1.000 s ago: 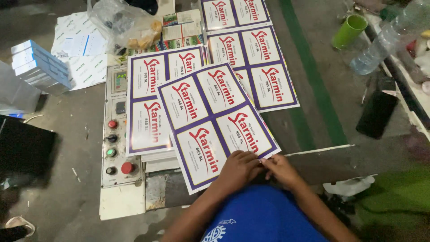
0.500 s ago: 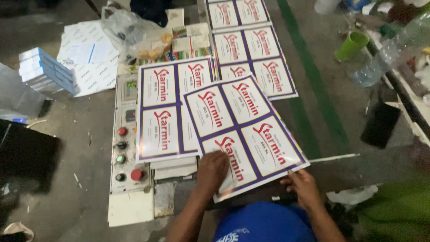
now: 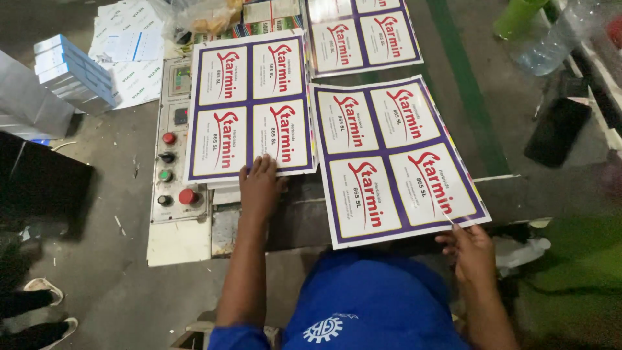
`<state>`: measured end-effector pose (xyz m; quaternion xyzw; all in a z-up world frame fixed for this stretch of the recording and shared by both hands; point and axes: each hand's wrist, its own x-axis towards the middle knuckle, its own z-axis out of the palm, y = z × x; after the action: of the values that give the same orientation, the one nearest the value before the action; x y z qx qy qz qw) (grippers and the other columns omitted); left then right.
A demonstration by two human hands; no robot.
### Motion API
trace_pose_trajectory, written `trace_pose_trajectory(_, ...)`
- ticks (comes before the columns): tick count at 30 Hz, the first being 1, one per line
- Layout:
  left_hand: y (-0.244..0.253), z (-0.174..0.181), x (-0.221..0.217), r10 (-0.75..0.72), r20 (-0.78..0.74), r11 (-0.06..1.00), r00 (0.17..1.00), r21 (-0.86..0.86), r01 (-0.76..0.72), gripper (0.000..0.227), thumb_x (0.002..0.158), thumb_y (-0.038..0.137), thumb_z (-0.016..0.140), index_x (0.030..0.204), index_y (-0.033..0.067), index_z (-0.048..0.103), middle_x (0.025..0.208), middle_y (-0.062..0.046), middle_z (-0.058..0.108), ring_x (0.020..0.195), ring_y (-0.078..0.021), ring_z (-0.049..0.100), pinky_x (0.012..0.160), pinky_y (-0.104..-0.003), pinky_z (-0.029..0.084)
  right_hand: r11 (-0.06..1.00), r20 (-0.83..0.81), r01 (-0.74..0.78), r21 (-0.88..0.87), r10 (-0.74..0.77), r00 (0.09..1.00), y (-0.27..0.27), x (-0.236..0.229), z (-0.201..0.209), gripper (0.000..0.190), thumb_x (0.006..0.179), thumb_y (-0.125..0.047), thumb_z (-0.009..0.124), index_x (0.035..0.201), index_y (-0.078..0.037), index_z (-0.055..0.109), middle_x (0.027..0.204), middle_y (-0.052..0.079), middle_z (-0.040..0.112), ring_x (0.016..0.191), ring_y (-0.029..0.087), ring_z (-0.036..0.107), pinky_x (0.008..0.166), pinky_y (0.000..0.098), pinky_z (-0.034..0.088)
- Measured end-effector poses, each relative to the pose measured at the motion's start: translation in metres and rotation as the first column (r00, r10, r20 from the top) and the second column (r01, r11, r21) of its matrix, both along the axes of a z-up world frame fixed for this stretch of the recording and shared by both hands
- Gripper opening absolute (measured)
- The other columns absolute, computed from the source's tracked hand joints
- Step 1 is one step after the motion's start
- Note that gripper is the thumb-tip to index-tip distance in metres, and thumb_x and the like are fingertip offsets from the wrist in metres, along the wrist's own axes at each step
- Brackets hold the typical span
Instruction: The person stands at a workbench and repeatedly picks up printed paper sheets from a pile on the left, then places them onto a growing stack on the right. The hands move the sheets one by one, aligning them as they are added to the new pile.
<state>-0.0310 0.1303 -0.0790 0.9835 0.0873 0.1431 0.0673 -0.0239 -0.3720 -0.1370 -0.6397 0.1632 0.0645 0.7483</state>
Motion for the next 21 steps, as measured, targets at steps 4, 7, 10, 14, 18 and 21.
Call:
trace_pose_trajectory(4, 0.003, 0.014, -0.005, -0.022, -0.024, 1.000, 0.999, -0.008, 0.022, 0.042, 0.091, 0.036, 0.073, 0.124, 0.0109, 0.070, 0.141, -0.011, 0.064, 0.136, -0.0278, 0.056, 0.108, -0.053, 0.041, 0.999, 0.069, -0.031, 0.010, 0.030, 0.997, 0.003, 0.003, 0.003, 0.025, 0.104, -0.012, 0.059, 0.128, -0.006, 0.062, 0.099, 0.009, 0.073, 0.074, 0.016, 0.070, 0.053, 0.0247, 0.051)
trace_pose_trajectory(7, -0.002, 0.036, -0.006, 0.012, -0.144, 0.996, 0.990, -0.082, -0.024, 0.031, 0.099, 0.036, 0.068, 0.122, 0.0160, 0.074, 0.132, -0.009, 0.072, 0.125, -0.0284, 0.064, 0.106, -0.048, 0.049, 1.000, 0.069, -0.011, 0.013, 0.010, 0.998, 0.003, 0.023, -0.007, 0.024, 0.105, -0.012, 0.059, 0.128, -0.005, 0.062, 0.100, 0.010, 0.074, 0.075, 0.018, 0.071, 0.051, 0.0251, 0.050)
trace_pose_trajectory(10, -0.001, 0.033, -0.006, 0.015, -0.080, 0.995, 0.997, -0.100, -0.023, 0.029, 0.101, 0.035, 0.068, 0.120, 0.0144, 0.075, 0.125, -0.010, 0.075, 0.113, -0.0314, 0.068, 0.099, -0.046, 0.053, 0.992, 0.131, -0.115, 0.050, 0.108, 0.986, 0.011, 0.047, -0.010, 0.022, 0.107, -0.016, 0.057, 0.125, -0.005, 0.060, 0.100, 0.010, 0.074, 0.076, 0.017, 0.074, 0.052, 0.0248, 0.053)
trace_pose_trajectory(14, 0.001, 0.024, 0.000, -0.166, 0.178, 0.985, 0.970, 0.084, 0.153, 0.034, 0.082, 0.034, 0.075, 0.101, 0.0062, 0.075, 0.110, -0.014, 0.074, 0.100, -0.0322, 0.071, 0.085, -0.050, 0.053, 0.988, 0.125, -0.152, 0.012, 0.150, 0.981, 0.036, 0.093, -0.009, 0.023, 0.106, -0.015, 0.058, 0.125, -0.003, 0.061, 0.102, 0.012, 0.073, 0.077, 0.018, 0.074, 0.051, 0.0257, 0.052)
trace_pose_trajectory(18, 0.009, 0.022, 0.001, -0.197, 0.054, 0.979, 0.979, 0.067, 0.193, 0.012, 0.090, 0.019, 0.069, 0.091, 0.0076, 0.072, 0.098, -0.012, 0.075, 0.091, -0.0337, 0.072, 0.077, -0.047, 0.055, 0.985, 0.083, -0.175, -0.003, 0.175, 0.981, 0.063, 0.136, -0.010, 0.022, 0.107, -0.015, 0.054, 0.124, -0.002, 0.059, 0.100, 0.013, 0.073, 0.075, 0.019, 0.074, 0.051, 0.0272, 0.053)
trace_pose_trajectory(21, 0.018, 0.027, 0.004, -0.166, 0.018, 0.984, 0.986, 0.066, 0.164, 0.009, 0.092, 0.014, 0.066, 0.088, 0.0094, 0.072, 0.088, -0.013, 0.074, 0.080, -0.0351, 0.071, 0.071, -0.047, 0.055, 0.987, 0.028, -0.160, -0.020, 0.160, 0.987, 0.082, 0.163, 0.006, 0.021, 0.106, -0.014, 0.055, 0.124, -0.004, 0.058, 0.100, 0.012, 0.073, 0.078, 0.018, 0.074, 0.052, 0.0279, 0.053)
